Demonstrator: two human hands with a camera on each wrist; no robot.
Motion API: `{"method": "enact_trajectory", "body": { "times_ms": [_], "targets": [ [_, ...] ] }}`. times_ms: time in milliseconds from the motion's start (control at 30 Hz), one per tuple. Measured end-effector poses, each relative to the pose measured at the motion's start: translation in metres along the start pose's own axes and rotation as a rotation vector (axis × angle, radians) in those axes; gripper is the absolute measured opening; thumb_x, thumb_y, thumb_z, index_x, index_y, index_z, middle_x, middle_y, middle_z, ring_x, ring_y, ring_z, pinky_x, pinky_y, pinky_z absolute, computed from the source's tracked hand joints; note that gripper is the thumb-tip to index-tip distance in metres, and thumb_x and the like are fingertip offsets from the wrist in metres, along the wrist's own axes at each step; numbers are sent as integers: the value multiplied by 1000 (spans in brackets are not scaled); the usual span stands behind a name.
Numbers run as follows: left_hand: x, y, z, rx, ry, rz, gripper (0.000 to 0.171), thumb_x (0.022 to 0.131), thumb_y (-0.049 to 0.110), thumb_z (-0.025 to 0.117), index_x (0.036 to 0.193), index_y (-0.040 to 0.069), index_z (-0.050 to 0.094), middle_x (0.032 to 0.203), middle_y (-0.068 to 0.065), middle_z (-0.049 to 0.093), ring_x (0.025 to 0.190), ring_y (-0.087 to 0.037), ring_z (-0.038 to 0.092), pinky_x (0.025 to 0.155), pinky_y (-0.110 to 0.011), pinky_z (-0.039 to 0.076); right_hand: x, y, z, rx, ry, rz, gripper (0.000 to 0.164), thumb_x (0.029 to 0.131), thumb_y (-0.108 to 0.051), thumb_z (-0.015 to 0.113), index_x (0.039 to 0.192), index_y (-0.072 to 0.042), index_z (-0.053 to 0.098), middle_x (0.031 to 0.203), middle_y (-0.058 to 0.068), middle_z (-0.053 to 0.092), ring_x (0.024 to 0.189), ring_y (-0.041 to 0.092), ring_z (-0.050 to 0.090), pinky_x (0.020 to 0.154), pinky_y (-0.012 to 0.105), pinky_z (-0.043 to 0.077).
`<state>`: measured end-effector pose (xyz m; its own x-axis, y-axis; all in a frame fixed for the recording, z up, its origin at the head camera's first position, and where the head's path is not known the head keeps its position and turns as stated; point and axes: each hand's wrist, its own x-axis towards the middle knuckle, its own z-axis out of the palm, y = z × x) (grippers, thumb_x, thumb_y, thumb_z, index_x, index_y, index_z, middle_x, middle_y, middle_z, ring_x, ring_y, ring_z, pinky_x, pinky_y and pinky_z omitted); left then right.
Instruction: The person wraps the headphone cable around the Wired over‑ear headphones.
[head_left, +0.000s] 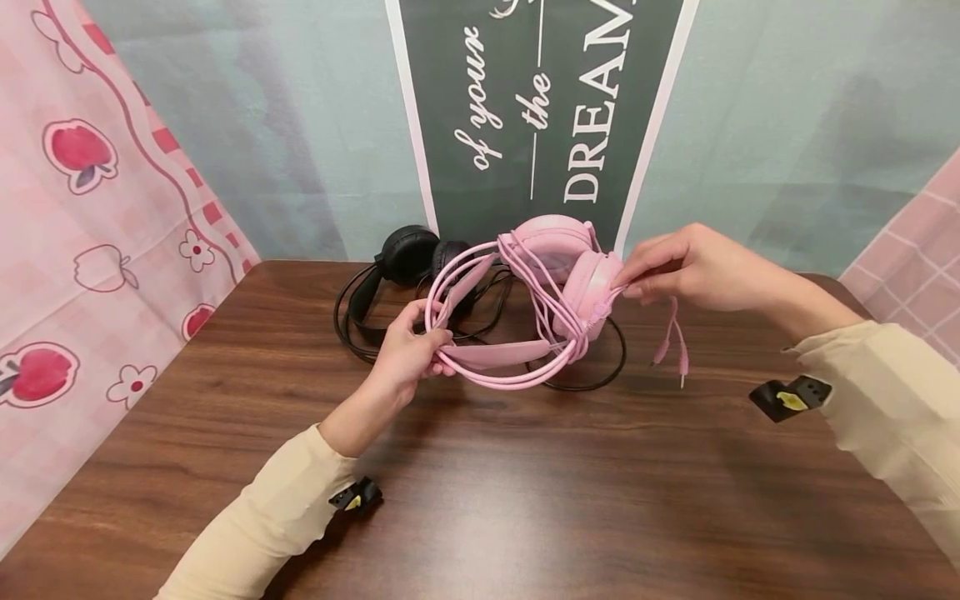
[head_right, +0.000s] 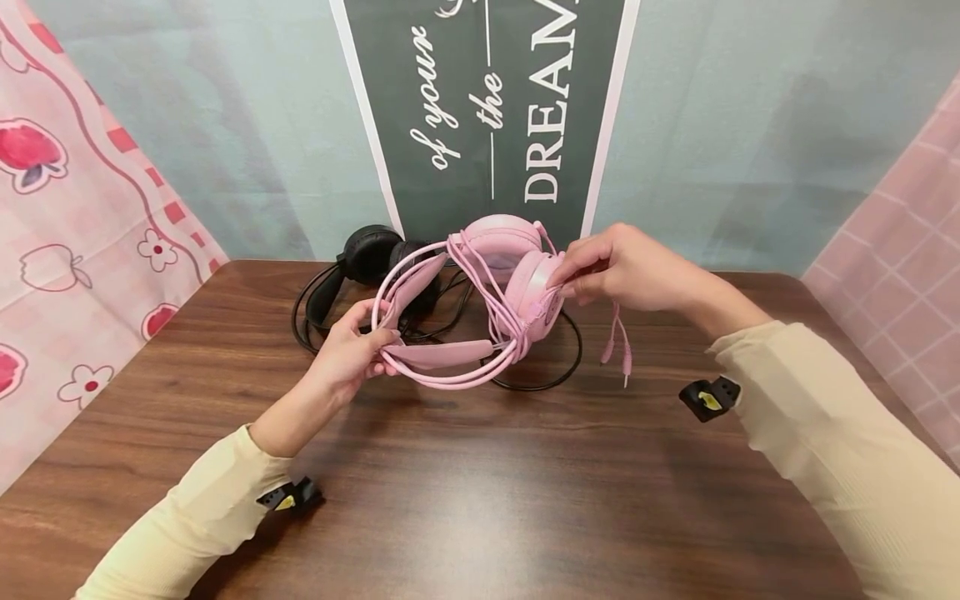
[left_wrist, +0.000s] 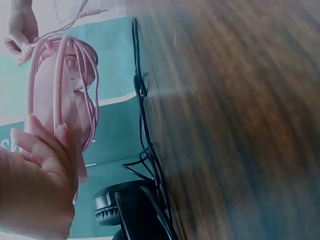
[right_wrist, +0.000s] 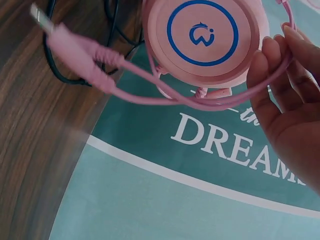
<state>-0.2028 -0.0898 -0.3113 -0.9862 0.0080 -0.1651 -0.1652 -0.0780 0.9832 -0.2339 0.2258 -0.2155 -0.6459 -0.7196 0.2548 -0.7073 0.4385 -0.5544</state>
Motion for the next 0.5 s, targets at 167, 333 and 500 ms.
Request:
{"method": "enact_trajectory", "body": {
  "times_ms": [167,333,500],
  "targets": [
    [-1,0,0,9,-31,-8,36,83,-10,47,115,7,44,62,-8,53,37,-10,52,34,-14,38,2,3,3,-32,53,1,18,78,5,67,91,-5,72,84,-3,65,73,6,57,64,15,47],
    [-1,-1,0,11,-48,-28,37,82,-10,47,114,8,43,62,-8,54,37,-10,52,34,-13,37,4,3,5,-53,116,53,17,78,1,69,91,-8,72,85,-2,66,75,5,57,65,15,46],
    [-2,-2,-1,13,-68,-43,36,82,-10,47,113,8,44,63,-7,54,37,-10,52,34,-13,37,5,1,7,-70,156,131,14,79,-3,70,91,-9,72,85,-3,67,72,6,58,63,15,46]
  ]
}}
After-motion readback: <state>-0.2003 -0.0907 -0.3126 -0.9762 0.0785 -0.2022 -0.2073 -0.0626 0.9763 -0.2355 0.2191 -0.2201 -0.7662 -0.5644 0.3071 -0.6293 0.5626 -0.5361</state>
